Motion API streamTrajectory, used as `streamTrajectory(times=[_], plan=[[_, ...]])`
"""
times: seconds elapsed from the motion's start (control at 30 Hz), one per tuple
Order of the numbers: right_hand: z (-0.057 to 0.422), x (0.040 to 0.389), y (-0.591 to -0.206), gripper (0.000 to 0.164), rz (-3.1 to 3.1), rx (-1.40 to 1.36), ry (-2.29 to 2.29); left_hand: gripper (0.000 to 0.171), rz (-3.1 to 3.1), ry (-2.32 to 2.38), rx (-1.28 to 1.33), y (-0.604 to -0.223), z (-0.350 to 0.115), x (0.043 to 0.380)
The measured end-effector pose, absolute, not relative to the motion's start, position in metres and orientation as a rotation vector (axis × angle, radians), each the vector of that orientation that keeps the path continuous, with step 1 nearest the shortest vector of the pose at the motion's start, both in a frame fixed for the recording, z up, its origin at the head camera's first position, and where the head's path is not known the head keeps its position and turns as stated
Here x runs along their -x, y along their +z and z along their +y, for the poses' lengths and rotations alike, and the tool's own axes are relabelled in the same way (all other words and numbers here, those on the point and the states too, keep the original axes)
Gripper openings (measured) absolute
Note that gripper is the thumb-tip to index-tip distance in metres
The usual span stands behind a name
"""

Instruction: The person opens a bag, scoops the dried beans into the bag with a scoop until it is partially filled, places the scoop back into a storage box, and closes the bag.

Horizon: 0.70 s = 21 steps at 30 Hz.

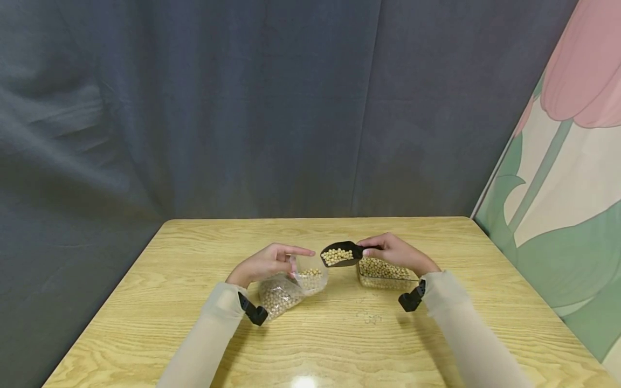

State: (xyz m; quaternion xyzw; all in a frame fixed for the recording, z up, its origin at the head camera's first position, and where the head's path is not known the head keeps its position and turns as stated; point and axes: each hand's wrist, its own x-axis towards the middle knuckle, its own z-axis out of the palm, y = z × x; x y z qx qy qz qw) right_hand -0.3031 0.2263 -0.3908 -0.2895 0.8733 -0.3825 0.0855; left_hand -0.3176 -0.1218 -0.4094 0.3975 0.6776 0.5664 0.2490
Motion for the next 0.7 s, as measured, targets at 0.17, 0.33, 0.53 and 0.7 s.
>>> streamTrajectory(times=[0.17, 0.33, 0.53, 0.7], plan=[[0.216, 0.305, -0.395, 0.041, 2.583, 0.871, -1.120, 0.048, 1.839, 1.546, -1.079, -0.410, -0.122, 0.319], [0.210, 0.307, -0.399, 0.041, 2.580, 0.854, -1.102, 0.048, 1.832, 1.545, -1.082, -0.410, -0.121, 0.319], [0.203, 0.306, -0.396, 0.039, 2.580, 0.859, -1.066, 0.048, 1.823, 1.545, -1.079, -0.410, -0.121, 0.319], [0.198, 0.304, -0.391, 0.037, 2.614, 0.891, -0.995, 0.049, 1.800, 1.543, -1.073, -0.411, -0.121, 0.318]])
